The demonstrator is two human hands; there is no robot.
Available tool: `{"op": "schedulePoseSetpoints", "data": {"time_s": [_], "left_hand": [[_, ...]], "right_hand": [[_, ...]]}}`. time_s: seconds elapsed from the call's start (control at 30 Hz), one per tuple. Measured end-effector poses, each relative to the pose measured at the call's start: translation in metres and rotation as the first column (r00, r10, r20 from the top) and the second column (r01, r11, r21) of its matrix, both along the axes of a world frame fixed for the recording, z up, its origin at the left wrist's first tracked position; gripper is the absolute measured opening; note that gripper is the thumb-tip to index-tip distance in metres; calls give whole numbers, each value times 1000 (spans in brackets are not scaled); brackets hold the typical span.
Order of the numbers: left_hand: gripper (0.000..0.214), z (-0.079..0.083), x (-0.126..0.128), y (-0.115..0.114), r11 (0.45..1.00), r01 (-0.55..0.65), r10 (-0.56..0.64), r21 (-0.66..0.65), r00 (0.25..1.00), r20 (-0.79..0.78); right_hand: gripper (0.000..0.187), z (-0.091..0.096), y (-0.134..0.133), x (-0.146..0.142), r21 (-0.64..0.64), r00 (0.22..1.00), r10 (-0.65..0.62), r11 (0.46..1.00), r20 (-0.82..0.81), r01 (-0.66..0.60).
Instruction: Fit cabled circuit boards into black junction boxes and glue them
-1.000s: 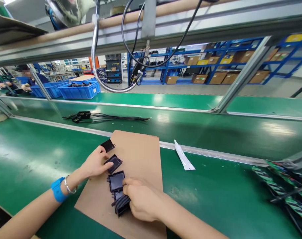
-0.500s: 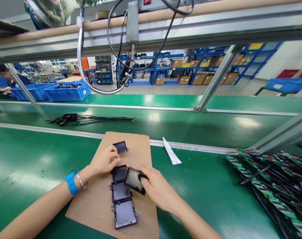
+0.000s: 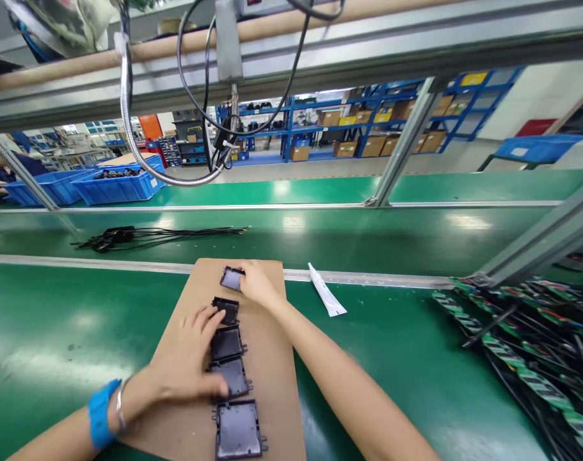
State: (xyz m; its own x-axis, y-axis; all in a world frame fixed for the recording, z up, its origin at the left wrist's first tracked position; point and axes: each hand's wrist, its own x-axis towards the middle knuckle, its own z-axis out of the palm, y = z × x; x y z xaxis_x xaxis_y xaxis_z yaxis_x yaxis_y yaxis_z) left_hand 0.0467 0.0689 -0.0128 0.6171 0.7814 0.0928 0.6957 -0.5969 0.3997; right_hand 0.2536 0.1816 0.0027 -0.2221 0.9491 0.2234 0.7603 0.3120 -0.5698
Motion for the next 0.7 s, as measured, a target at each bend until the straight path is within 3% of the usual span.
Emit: {"op": "schedulePoseSetpoints", "data": {"time_s": [0.07,0.13,0.27,0.4,0.6,0.7], "left_hand": [[132,-7,8,-29,999,40,-40,-15,997,-60],[133,-12,13,-46,993,101,-108,-68,990,-92],[125,-9,11,-47,976,160,-177,-150,978,-106],[121,-5,6,-39,963,225,-239,-146,967,-91],[105,-42,21,-74,979,155,-165,-131,983,-75],[103,-41,25,-84,969,138,-156,-203,985,-77]], "right_hand": [[25,-11,12,-11,-21,997,65,998,37,-65],[26,-20,13,-16,-33,991,116,993,68,-114],[26,-27,7,-11,-37,983,158,987,92,-155],[25,-22,-1,-3,-23,978,193,981,79,-191],[59,-21,-35,1,-23,947,316,949,55,-315],[61,-25,-49,3,-14,936,350,937,39,-350]]}}
